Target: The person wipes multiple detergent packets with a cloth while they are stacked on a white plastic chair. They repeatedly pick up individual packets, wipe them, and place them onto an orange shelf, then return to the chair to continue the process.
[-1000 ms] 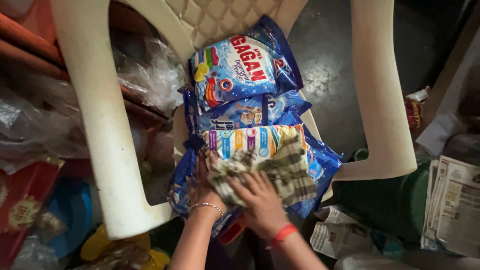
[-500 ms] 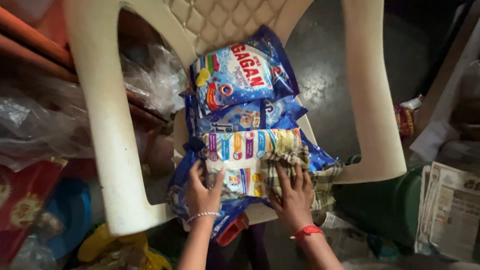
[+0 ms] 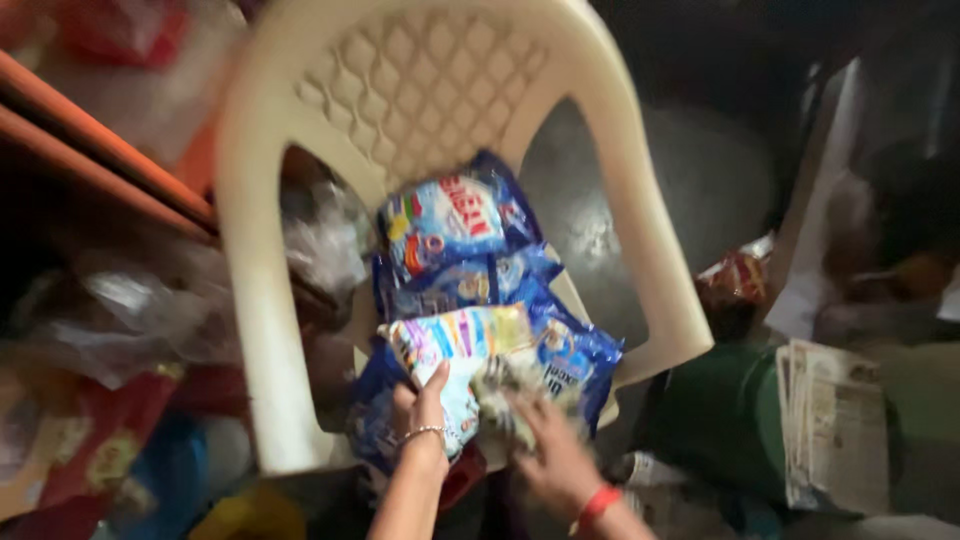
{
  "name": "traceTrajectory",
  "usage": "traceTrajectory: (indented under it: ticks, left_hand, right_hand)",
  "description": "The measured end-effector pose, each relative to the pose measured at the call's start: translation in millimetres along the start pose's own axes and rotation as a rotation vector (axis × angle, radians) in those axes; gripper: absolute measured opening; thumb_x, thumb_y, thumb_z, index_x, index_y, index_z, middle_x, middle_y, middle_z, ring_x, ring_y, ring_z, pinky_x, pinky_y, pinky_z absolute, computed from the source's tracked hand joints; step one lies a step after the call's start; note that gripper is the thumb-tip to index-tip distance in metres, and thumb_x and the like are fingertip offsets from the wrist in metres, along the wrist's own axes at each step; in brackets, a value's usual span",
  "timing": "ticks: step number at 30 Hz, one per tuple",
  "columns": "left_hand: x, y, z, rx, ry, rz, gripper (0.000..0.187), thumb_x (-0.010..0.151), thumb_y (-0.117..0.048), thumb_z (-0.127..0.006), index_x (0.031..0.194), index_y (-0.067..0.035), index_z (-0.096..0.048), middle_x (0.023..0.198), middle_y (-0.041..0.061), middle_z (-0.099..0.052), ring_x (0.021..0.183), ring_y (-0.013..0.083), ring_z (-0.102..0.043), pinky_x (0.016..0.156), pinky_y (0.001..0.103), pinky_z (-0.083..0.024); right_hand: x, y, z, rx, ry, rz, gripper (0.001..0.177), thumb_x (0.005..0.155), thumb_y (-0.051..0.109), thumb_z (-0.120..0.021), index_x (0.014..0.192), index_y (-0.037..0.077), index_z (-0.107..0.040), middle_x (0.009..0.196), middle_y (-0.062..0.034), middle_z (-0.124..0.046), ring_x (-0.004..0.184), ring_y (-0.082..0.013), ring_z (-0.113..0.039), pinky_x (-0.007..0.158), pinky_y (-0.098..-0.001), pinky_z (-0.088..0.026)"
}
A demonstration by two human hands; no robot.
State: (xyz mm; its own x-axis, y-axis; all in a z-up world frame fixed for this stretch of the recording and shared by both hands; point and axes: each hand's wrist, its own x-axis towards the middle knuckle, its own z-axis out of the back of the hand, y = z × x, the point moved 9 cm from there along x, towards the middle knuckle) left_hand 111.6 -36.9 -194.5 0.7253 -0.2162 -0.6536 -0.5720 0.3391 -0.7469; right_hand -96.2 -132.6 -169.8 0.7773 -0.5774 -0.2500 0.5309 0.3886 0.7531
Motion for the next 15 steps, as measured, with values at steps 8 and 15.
traceTrajectory:
  ticks: [8, 15]
  left_hand:
    - [-92.8, -72.8, 72.1, -0.605, -0.048, 0.267, 0.050, 0.080, -0.022, -0.079, 0.123, -0.002, -0.065, 0.103, 0.018, -0.075, 0.086, 0.0366, -0.073, 0.071, 0.053, -0.058]
    - [-133.1, -124.7, 150.1, -0.814, 0.280, 0.360, 0.049, 0.083, -0.039, -0.070, 0.120, -0.007, -0.068, 0.098, 0.015, -0.074, 0.082, 0.0350, -0.068, 0.072, 0.049, -0.055]
  right_hand:
    - [-25.3, 88.1, -36.5, 0.041, -0.411, 0.324, 0.074, 0.084, 0.024, -0.076, 0.150, 0.007, -0.045, 0.151, -0.0227, -0.049, 0.142, -0.0427, -0.044, 0.115, -0.0471, -0.035]
    - [-30.2, 281.5, 18.2, 0.098, -0.546, 0.626, 0.078, 0.065, 0.021, -0.083, 0.137, 0.006, -0.057, 0.131, -0.0188, -0.066, 0.125, -0.0369, -0.062, 0.103, -0.0469, -0.046]
